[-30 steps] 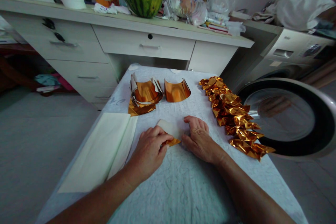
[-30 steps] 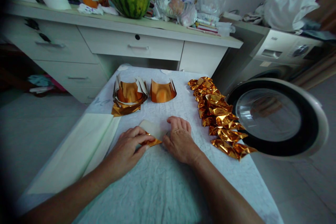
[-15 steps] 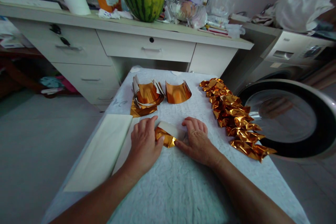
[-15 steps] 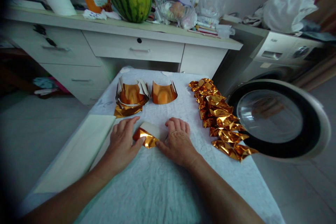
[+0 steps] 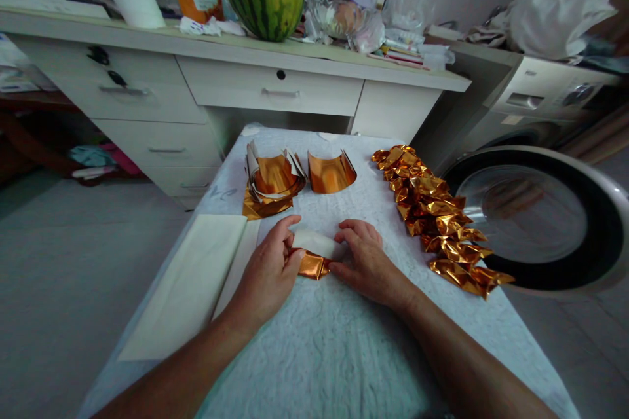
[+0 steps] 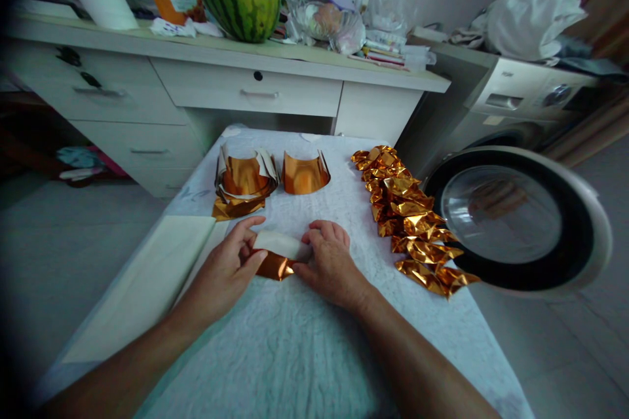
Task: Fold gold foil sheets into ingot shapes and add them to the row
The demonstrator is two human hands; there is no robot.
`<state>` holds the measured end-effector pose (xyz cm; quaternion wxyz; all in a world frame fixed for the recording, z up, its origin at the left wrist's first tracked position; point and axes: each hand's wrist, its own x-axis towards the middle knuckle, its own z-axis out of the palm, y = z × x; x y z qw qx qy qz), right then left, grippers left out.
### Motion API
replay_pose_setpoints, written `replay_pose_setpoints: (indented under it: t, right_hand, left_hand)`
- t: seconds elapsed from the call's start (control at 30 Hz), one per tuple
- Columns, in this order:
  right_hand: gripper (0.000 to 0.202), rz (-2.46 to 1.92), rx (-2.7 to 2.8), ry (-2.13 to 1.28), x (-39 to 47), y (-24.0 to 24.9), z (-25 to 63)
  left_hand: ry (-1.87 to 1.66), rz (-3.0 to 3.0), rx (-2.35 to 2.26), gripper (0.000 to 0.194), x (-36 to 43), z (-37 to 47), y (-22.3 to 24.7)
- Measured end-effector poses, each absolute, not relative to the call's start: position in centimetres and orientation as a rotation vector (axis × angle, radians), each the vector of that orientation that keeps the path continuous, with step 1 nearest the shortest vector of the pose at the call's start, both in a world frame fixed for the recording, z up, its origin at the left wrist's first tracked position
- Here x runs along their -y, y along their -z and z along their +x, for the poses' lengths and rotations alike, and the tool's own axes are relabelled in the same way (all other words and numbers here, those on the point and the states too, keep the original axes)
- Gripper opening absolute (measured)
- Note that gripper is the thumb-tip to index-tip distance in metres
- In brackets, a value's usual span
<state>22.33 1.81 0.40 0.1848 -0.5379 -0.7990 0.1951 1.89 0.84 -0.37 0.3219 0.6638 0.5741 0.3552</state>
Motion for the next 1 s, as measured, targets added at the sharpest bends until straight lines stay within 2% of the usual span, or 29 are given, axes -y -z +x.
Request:
replay_pose_setpoints:
  t: [0.1, 0.23, 0.4, 0.47, 0.57, 0.63, 0.8, 1.0]
  right_hand:
    - [0.026, -1.462, 2.201, -0.602, -2.0, -0.4, 22.5]
    - [0.026, -1.399, 2.126, -0.637, -2.2, -0.5, 22.8]
    - [0.022, -1.402, 1.96, -0.813, -2.3, -0.6, 23.1]
    - [0.031, -1.347, 1.798, -1.026, -2.4, -0.4, 23.0]
    - [0.056, -1.149, 1.49, -1.325, -2.6, 0.1, 22.8]
    - [0.06, -1.091, 1.312, -1.446, -2.7, 0.3, 22.8]
    - [0.034, -1.067, 1.059, -1.692, -2.7, -0.5, 23.0]
    - [0.031, -0.996, 1.167, -1.809, -2.3, -1.0, 22.8]
  left_hand:
    - [-0.962, 1.662, -1.44, 0.039, -0.7, 2.0, 0.2]
    - [-1.002, 1.552, -1.389, 0.031, -0.6, 2.2, 0.1]
    - [-1.021, 1.414, -1.299, 0.034, -0.6, 2.3, 0.6]
    - [-1.06, 1.388, -1.266, 0.036, -0.6, 2.3, 0.8]
    - [-1.116, 1.32, -1.222, 0.038, -0.5, 2.4, 0.8]
    - [-1.154, 1.258, -1.185, 0.038, -0.3, 2.6, 0.5]
    - [-1.28, 1.124, -1.1, 0.032, -0.3, 2.9, -0.3]
    - [-1.281, 1.087, -1.072, 0.027, -0.4, 3.0, -0.1]
